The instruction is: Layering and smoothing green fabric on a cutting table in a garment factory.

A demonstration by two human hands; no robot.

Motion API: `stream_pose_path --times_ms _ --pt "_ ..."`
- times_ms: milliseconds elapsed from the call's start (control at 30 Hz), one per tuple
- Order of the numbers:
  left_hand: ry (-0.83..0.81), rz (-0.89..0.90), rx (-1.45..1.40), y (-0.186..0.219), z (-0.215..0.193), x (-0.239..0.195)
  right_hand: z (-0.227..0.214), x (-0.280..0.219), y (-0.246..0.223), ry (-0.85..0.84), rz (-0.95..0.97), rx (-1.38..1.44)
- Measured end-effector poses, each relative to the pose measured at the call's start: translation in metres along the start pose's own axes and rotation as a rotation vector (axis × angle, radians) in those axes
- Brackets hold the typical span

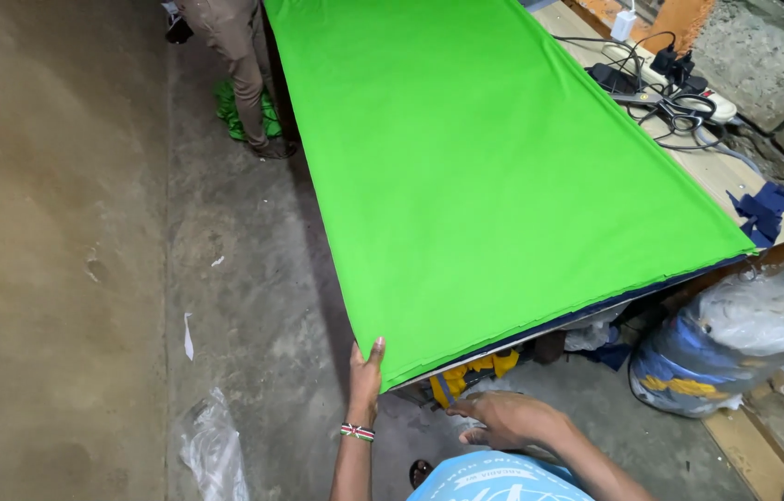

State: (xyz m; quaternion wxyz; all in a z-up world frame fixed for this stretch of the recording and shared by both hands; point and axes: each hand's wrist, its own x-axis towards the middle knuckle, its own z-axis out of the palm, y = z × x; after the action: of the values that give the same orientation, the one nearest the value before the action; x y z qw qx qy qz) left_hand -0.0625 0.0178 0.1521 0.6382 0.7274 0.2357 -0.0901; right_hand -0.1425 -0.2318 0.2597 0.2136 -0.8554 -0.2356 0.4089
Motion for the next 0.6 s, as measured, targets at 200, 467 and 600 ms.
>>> stream_pose_path --times_ms 200,467,600 --pt "-0.004 -0.102 0.044 -0.002 0.000 0.003 -0.005 0.000 0.000 -0.045 0.027 -0.038" --pt "0.007 0.103 -0.026 -0.022 0.002 0.018 0.004 0.008 0.010 -0.089 0.019 -0.084" --pt "-0.010 0.119 -0.051 -0.011 0.002 0.008 -0.002 0.005 -0.001 -0.099 0.025 -0.052"
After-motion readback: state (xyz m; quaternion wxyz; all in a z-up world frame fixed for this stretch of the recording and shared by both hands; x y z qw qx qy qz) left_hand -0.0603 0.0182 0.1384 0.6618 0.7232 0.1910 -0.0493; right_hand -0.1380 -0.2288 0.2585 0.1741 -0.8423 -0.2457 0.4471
